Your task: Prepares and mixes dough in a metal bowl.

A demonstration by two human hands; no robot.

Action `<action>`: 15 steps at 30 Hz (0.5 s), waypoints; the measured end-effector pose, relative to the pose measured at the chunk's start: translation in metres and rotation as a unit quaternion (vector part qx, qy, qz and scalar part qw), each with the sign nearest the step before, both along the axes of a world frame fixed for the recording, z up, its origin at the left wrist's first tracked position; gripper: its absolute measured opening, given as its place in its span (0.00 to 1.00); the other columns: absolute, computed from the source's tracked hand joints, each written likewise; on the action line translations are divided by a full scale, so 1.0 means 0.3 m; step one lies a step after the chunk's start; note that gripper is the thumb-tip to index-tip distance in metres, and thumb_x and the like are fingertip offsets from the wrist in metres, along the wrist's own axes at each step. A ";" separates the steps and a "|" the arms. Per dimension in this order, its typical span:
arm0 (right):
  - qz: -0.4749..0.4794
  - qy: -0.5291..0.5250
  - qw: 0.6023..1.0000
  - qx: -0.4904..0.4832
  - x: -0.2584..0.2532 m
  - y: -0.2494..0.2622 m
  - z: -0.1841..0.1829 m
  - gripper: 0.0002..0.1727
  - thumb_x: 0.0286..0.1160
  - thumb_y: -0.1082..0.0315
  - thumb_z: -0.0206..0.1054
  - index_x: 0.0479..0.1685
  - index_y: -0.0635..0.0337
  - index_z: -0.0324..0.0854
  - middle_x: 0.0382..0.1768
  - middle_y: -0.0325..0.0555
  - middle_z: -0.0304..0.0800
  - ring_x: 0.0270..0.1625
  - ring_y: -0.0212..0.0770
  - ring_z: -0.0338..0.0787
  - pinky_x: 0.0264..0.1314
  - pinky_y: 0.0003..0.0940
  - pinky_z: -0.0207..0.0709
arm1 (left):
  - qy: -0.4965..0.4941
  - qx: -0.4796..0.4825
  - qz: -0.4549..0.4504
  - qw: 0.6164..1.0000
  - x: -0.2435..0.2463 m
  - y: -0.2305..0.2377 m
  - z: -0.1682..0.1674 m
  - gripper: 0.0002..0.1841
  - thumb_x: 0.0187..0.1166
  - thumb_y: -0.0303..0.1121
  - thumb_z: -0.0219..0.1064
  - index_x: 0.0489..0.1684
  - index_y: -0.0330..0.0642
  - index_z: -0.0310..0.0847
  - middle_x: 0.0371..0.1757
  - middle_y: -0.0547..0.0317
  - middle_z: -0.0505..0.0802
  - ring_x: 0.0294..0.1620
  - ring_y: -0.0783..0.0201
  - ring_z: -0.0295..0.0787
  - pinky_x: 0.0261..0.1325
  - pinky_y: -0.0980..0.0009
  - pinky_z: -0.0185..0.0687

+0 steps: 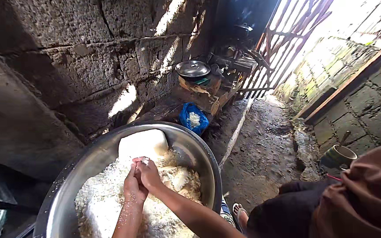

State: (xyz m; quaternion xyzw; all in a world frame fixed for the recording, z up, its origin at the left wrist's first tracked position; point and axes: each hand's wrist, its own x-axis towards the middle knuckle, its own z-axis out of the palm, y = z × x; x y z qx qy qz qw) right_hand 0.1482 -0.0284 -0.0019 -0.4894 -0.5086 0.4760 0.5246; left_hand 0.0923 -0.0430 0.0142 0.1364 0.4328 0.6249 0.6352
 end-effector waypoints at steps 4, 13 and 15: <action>0.173 -0.163 0.962 0.132 -0.028 -0.094 0.020 0.26 0.82 0.76 0.50 0.79 0.71 0.74 0.84 0.65 0.69 0.89 0.59 0.65 0.94 0.51 0.52 | 0.083 0.098 0.051 0.990 -0.123 0.026 -0.028 0.27 0.96 0.46 0.34 0.57 0.38 0.79 0.34 0.69 0.89 0.34 0.79 0.87 0.40 0.80 0.84; 0.177 -0.299 0.931 0.113 -0.039 0.080 0.102 0.30 0.89 0.69 0.54 0.89 0.67 0.61 0.88 0.62 0.63 0.92 0.57 0.60 0.92 0.54 0.56 | -0.045 0.082 0.032 0.995 -0.064 0.014 0.014 0.24 0.95 0.52 0.36 0.58 0.48 0.75 0.42 0.65 0.91 0.43 0.71 0.90 0.49 0.66 0.89; 0.197 -0.267 0.932 0.146 -0.054 -0.005 0.108 0.33 0.78 0.80 0.58 0.87 0.68 0.64 0.87 0.64 0.64 0.92 0.58 0.60 0.94 0.54 0.54 | -0.061 0.137 0.025 0.988 -0.123 0.036 -0.015 0.25 0.96 0.48 0.31 0.58 0.47 0.75 0.44 0.67 0.92 0.46 0.73 0.91 0.51 0.70 0.89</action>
